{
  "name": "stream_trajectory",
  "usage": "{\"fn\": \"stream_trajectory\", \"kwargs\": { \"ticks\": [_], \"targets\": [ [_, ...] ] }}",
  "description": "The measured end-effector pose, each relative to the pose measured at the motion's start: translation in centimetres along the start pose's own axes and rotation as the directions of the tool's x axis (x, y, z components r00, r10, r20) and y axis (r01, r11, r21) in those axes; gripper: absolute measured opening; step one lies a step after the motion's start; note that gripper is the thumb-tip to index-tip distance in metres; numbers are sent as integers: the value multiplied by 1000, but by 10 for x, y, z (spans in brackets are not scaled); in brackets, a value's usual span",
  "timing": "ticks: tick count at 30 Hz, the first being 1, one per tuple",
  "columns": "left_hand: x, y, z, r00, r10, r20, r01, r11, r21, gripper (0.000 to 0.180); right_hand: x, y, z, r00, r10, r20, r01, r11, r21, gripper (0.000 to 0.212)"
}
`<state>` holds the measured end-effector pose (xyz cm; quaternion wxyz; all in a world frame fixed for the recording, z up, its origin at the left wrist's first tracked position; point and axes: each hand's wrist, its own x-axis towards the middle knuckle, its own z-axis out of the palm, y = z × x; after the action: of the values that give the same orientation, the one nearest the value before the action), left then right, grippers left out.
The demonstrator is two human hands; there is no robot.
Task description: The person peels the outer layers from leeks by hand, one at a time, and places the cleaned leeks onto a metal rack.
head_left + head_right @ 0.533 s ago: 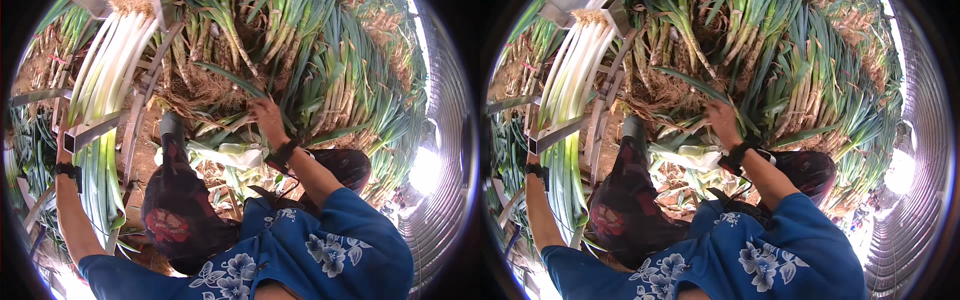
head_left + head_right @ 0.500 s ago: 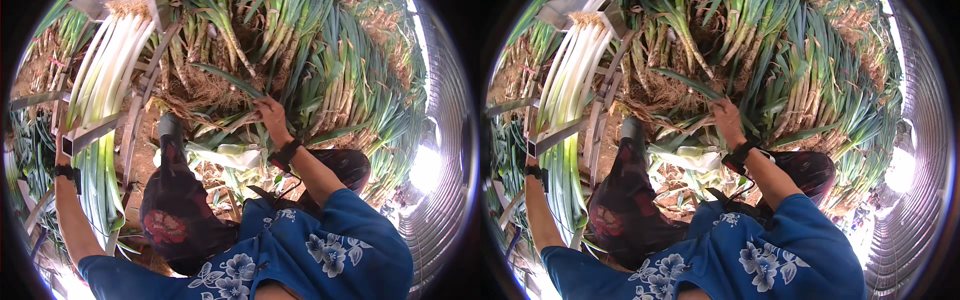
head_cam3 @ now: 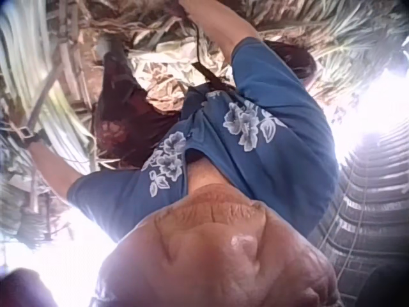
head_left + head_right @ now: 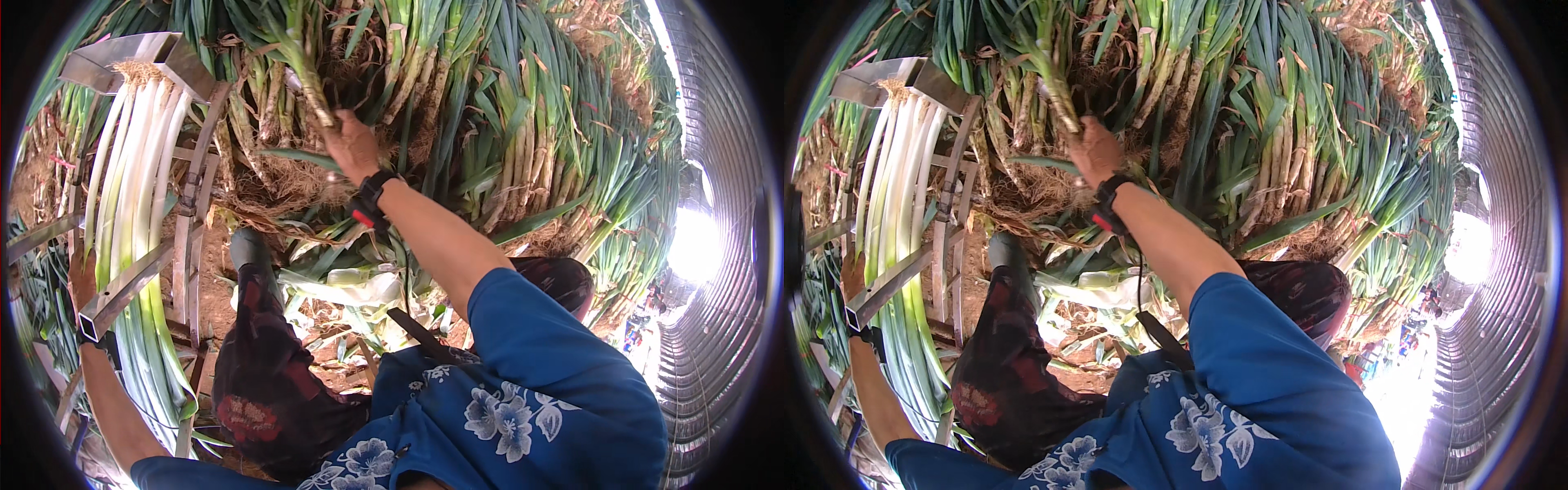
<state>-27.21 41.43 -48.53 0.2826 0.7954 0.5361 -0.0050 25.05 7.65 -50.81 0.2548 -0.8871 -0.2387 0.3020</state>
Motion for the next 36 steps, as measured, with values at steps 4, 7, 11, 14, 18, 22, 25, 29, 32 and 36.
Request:
{"fn": "stream_trajectory", "kwargs": {
  "ticks": [4, 7, 11, 14, 18, 22, 25, 29, 32, 36],
  "targets": [
    [5, -10, 1, 996, 26, -83, -25, 1000, 8, 47, -17, 4, 6, 938, -290, 191, 256, 949, 183, 33],
    [6, -12, -2, 997, 60, -43, -59, 998, 24, 48, -6, 43, -13, 950, -290, -119, 303, 946, 113, 24],
    [8, -8, 2, 993, 23, -117, -36, 993, -116, 51, 34, 119, -70, 818, 96, -567, -50, 994, 96, 30],
    [3, -17, -2, 987, -86, -137, 58, 979, -198, 50, 50, 145, -87, 816, 247, -523, -229, 968, 101, 38],
    [-6, -37, -13, 983, -45, -177, 26, 994, -107, 49, 66, 144, -92, 884, 298, -360, -389, 896, -212, 47],
    [-26, -68, -53, 970, 70, -234, -50, 995, 89, 47, 70, 141, -82, 922, 250, -297, -360, 838, -410, 57],
    [-48, -43, -34, 976, -130, -173, 55, 923, -381, 46, 61, 139, -105, 885, 363, -292, -451, 824, -343, 66],
    [-70, -11, -57, 988, -76, -131, -12, 825, -565, 47, 68, 182, -173, 949, 280, -144, -261, 955, 140, 42],
    [-124, -48, -136, 979, 61, -196, -3, 959, 282, 52, 56, 172, -197, 942, 119, 313, -310, 665, 679, 12],
    [-139, -4, -114, 915, -380, -136, 318, 887, -335, 59, 26, 151, -241, 995, 24, 97, -97, 467, 879, 17]
  ]
}}
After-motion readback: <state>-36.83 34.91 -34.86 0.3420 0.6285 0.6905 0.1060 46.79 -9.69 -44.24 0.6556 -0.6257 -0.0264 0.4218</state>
